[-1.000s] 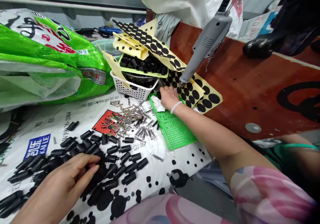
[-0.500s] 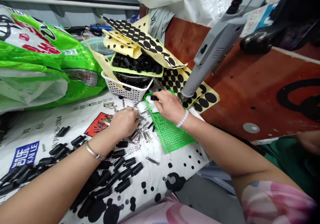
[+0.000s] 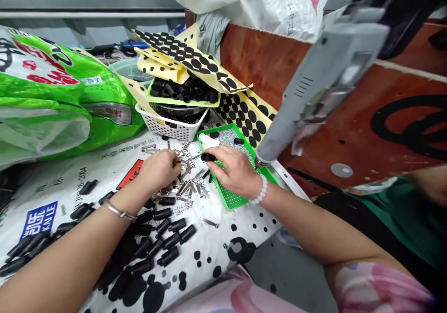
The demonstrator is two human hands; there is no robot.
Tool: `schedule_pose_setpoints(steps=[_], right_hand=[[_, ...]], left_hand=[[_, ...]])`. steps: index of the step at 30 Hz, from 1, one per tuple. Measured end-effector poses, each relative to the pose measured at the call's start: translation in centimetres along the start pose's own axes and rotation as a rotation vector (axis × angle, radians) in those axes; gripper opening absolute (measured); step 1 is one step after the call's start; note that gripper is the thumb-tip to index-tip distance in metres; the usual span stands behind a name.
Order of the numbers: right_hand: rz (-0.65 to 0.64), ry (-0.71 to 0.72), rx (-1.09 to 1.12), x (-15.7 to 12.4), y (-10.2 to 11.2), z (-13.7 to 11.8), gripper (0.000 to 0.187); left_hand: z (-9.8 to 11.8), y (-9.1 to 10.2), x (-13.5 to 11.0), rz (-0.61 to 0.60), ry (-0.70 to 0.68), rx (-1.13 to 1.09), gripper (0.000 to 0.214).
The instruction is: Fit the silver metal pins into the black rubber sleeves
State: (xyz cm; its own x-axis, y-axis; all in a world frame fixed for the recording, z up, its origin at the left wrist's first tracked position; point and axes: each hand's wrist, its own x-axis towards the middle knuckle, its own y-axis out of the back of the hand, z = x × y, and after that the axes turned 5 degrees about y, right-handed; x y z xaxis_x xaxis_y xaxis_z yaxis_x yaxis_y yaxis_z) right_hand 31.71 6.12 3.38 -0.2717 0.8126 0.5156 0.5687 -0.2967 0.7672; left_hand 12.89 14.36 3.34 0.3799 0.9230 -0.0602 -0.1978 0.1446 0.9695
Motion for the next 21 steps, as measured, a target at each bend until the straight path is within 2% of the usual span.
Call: schedule_pose_setpoints(steps=[5, 9, 16, 21], right_hand=[[-0.001, -0.006, 0.136, -1.1, 0.2, -1.0, 0.027], [-0.012, 0.003, 0.220, -1.6, -0.4, -1.9, 0.024], [-0.045, 0.034, 0.310, -2.1, -1.3, -3.7, 0.024], [-0.059, 0.024, 0.345, -2.6, -2.2, -5.3, 0.024]], left_hand=[[-3.1, 1.3, -0.1, -0.015, 0.162, -0.334, 0.021], [-4.3, 1.7, -1.1, -0.045, 0.210, -0.602, 0.026], [-3.8, 1.7, -2.8, -0.107, 0.283, -0.940, 0.032], [-2.5, 1.9, -5.1, -0.154, 0.310, -1.166, 0.041]])
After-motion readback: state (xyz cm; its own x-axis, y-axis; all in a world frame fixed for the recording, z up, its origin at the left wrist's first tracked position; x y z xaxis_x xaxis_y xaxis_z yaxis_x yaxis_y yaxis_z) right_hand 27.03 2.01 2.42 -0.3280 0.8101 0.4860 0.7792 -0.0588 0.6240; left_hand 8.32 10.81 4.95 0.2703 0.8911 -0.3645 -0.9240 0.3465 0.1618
